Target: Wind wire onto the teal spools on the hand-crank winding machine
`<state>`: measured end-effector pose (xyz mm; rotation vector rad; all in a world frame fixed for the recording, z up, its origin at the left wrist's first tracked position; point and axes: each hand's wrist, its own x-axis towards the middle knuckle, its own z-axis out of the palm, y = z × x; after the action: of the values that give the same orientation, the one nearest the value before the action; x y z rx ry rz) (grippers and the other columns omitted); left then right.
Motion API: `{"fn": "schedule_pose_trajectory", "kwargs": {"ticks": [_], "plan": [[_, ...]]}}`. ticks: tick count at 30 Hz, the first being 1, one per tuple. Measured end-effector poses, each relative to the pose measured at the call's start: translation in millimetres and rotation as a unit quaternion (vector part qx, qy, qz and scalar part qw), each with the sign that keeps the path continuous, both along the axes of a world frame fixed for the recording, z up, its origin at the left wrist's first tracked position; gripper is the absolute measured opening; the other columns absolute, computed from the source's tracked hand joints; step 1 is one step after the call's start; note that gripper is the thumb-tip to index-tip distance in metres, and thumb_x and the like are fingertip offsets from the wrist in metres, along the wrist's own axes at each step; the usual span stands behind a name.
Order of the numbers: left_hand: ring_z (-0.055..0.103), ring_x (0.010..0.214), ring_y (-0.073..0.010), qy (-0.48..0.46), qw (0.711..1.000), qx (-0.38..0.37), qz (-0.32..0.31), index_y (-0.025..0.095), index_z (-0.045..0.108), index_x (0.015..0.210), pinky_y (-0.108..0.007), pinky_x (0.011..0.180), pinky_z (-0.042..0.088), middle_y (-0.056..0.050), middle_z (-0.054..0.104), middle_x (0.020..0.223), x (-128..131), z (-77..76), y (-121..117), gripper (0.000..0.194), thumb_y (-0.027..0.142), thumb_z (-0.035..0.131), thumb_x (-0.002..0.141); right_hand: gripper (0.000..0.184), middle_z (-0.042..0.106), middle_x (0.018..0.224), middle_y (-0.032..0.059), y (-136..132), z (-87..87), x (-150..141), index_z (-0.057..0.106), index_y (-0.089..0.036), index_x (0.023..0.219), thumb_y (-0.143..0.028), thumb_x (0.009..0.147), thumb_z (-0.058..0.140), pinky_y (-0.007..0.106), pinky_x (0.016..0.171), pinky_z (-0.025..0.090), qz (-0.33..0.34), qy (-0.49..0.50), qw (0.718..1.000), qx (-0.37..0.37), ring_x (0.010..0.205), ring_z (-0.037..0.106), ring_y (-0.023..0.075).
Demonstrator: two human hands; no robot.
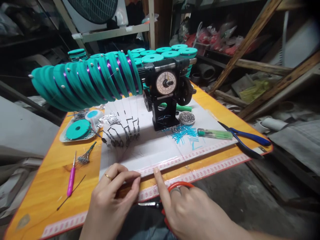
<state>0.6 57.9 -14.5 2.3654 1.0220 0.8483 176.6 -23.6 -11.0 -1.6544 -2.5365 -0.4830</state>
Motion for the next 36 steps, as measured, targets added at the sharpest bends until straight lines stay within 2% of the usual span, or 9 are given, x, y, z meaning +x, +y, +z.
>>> {"fn": "schedule_pose_trajectory", "kwargs": {"ticks": [6, 15, 22, 26, 28, 30, 31, 34, 36], "plan": [[0.055, 0.07, -0.0072, -0.001, 1.0, 0.006, 0.003, 0.017, 0.059, 0.088, -0.014, 0.058, 0.047, -0.001, 0.049, 0.081, 0, 2.2, 0, 0.01, 0.01, 0.059, 0.081, 0.061, 0.049, 0.049, 0.0019, -2, -2.1, 0, 0.048, 0.007, 0.127, -0.018, 0.071, 0.052, 0.029, 0.035, 0.029, -0.008, 0.001, 1.0, -0.015, 0.037, 0.045, 0.0166], [0.053, 0.068, -0.007, -0.001, 1.0, 0.001, 0.003, 0.019, 0.059, 0.089, -0.015, 0.056, 0.046, -0.001, 0.048, 0.08, -3, -1.9, 1, 0.013, 0.009, 0.059, 0.08, 0.062, 0.047, 0.048, 0.0002, -4, -4.8, 0, 0.045, 0.007, 0.129, -0.018, 0.072, 0.052, 0.028, 0.035, 0.027, -0.012, -0.005, 1.0, 0.0, 0.036, 0.044, 0.0156], [0.051, 0.066, -0.0079, -0.001, 1.0, 0.012, 0.005, 0.018, 0.059, 0.086, -0.017, 0.056, 0.045, -0.001, 0.047, 0.078, -1, -2.5, 1, 0.012, 0.009, 0.06, 0.079, 0.066, 0.047, 0.047, -0.0002, -5, -7.0, 1, 0.041, 0.007, 0.13, -0.016, 0.069, 0.048, 0.03, 0.038, 0.019, -0.018, -0.007, 1.0, -0.008, 0.035, 0.042, 0.0147], [0.05, 0.067, -0.01, 0.0, 1.0, 0.021, 0.006, 0.017, 0.059, 0.085, -0.02, 0.057, 0.044, -0.001, 0.048, 0.076, 0, -2.6, 1, 0.011, 0.008, 0.059, 0.079, 0.073, 0.049, 0.046, -0.0015, -6, -9.9, 5, 0.034, 0.008, 0.133, -0.011, 0.064, 0.049, 0.03, 0.039, 0.014, -0.012, 0.028, 0.999, -0.018, 0.034, 0.042, 0.0155], [0.05, 0.069, -0.0112, -0.007, 1.0, 0.017, 0.009, 0.018, 0.059, 0.084, -0.022, 0.058, 0.044, -0.001, 0.049, 0.076, 0, -2.4, 0, 0.011, 0.008, 0.059, 0.079, 0.066, 0.052, 0.048, -0.001, -8, -11.6, 7, 0.036, 0.005, 0.131, -0.012, 0.069, 0.051, 0.029, 0.04, 0.016, -0.002, 0.083, 0.996, -0.034, 0.036, 0.045, 0.0161], [0.05, 0.072, -0.0121, -0.026, 1.0, 0.008, 0.014, 0.019, 0.058, 0.084, -0.022, 0.059, 0.044, -0.002, 0.05, 0.077, 0, -1.5, -4, 0.013, 0.007, 0.059, 0.078, 0.049, 0.057, 0.054, 0.0004, -10, -12.6, 6, 0.047, -0.003, 0.121, -0.02, 0.076, 0.057, 0.027, 0.042, 0.022, 0.001, 0.182, 0.979, -0.095, 0.043, 0.051, 0.0164], [0.05, 0.074, -0.0123, -0.04, 0.999, 0.001, 0.017, 0.019, 0.058, 0.084, -0.022, 0.059, 0.043, -0.002, 0.051, 0.079, 0, -0.7, -7, 0.014, 0.007, 0.059, 0.078, 0.04, 0.059, 0.057, 0.0001, -11, -12.7, 5, 0.052, -0.008, 0.112, -0.025, 0.077, 0.06, 0.026, 0.043, 0.025, -0.001, 0.241, 0.96, -0.142, 0.046, 0.053, 0.0159], [0.05, 0.077, -0.0128, -0.094, 0.995, -0.025, 0.022, 0.021, 0.058, 0.084, -0.022, 0.059, 0.044, -0.001, 0.051, 0.08, 2, 2.2, -18, 0.017, 0.006, 0.06, 0.077, 0.029, 0.06, 0.062, -0.0015, -11, -12.0, -2, 0.056, -0.015, 0.095, -0.033, 0.076, 0.067, 0.023, 0.047, 0.031, -0.029, 0.382, 0.877, -0.29, 0.05, 0.054, 0.0136], [0.051, 0.077, -0.013, -0.118, 0.992, -0.037, 0.02, 0.021, 0.057, 0.082, -0.022, 0.059, 0.044, -0.001, 0.051, 0.078, 3, 3.9, -24, 0.016, 0.005, 0.059, 0.077, 0.031, 0.063, 0.068, 0.0005, -10, -10.8, -7, 0.057, -0.015, 0.096, -0.04, 0.079, 0.065, 0.022, 0.054, 0.036, -0.043, 0.439, 0.833, -0.335, 0.057, 0.057, 0.0148]]}}
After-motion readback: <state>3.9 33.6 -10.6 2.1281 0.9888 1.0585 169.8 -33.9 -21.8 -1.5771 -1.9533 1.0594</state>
